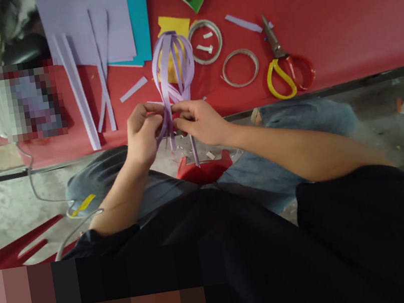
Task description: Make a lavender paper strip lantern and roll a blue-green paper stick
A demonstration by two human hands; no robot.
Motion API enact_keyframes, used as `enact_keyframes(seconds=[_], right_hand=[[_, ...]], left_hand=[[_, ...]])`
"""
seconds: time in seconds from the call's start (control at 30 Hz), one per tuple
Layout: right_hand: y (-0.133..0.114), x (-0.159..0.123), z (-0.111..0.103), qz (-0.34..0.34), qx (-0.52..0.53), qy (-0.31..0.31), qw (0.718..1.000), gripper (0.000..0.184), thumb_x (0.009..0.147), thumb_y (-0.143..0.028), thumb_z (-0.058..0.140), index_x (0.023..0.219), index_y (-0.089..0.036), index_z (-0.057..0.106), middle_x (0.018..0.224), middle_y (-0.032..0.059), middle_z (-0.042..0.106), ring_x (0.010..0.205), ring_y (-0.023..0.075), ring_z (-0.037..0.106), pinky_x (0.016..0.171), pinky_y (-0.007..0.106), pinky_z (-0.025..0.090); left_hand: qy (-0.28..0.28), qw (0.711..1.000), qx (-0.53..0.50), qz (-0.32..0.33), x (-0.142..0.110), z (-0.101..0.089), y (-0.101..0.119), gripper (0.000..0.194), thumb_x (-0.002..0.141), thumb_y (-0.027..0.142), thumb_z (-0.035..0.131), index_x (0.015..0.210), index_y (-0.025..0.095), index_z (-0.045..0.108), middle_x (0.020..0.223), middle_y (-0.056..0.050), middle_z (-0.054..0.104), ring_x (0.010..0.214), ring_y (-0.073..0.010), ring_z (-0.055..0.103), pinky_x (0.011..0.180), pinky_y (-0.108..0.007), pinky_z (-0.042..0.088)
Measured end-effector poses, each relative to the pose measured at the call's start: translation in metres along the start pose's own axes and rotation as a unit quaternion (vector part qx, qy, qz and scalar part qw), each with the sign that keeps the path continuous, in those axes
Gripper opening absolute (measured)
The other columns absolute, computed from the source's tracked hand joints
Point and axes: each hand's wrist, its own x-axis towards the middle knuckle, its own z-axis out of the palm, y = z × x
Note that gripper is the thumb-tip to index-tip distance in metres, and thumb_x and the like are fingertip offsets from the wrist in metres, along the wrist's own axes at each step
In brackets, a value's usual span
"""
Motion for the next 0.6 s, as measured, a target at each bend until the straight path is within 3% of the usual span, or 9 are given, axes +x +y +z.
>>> enact_keyframes(seconds=[0.17,0.33,0.43,0.5,0.6], right_hand=[[-0.001,-0.002,-0.002,0.0,-0.004,0.008,1.0,0.017,0.096,-0.029,0.074,0.11,-0.02,0.073,0.064,-0.004,0.065,0.06,0.0157,0.061,0.06,0.031,0.044],[-0.007,-0.007,-0.002,0.008,-0.041,-0.004,0.999,0.025,0.098,-0.03,0.069,0.12,-0.019,0.074,0.066,-0.0036,0.067,0.06,0.0167,0.061,0.061,0.033,0.046],[-0.01,-0.011,-0.007,-0.008,-0.124,0.016,0.992,0.029,0.1,-0.032,0.068,0.125,-0.019,0.075,0.075,-0.0008,0.073,0.068,0.0189,0.066,0.068,0.035,0.05],[-0.014,-0.012,-0.012,-0.014,-0.226,0.042,0.973,0.023,0.101,-0.032,0.068,0.118,-0.02,0.078,0.084,0.0026,0.078,0.077,0.0211,0.071,0.073,0.036,0.051],[-0.019,-0.014,-0.017,0.018,-0.414,0.076,0.907,0.025,0.104,-0.041,0.067,0.096,-0.021,0.079,0.084,0.0064,0.079,0.08,0.0252,0.073,0.071,0.037,0.048]], left_hand=[[-0.012,0.981,-0.149,-0.121,0.006,-0.001,0.004,0.014,0.091,0.02,0.063,0.079,0.019,0.069,0.072,-0.003,0.066,0.06,-0.0126,0.062,0.055,-0.023,0.05],[-0.041,0.98,-0.162,-0.105,0.005,-0.005,0.006,0.01,0.086,0.013,0.074,0.079,0.017,0.068,0.067,0.002,0.06,0.054,-0.0068,0.055,0.051,-0.018,0.045],[-0.032,0.975,-0.182,-0.126,0.005,-0.005,0.007,0.016,0.085,0.013,0.08,0.085,0.019,0.066,0.071,0.004,0.061,0.053,-0.0056,0.058,0.05,-0.017,0.047],[-0.026,0.969,-0.201,-0.142,0.006,-0.004,0.007,0.021,0.084,0.013,0.083,0.089,0.02,0.064,0.074,0.004,0.064,0.058,-0.0083,0.066,0.056,-0.019,0.056],[-0.016,0.967,-0.217,-0.133,0.007,-0.002,0.006,0.024,0.085,0.012,0.083,0.092,0.021,0.062,0.075,0.003,0.068,0.067,-0.0151,0.077,0.063,-0.025,0.064]])
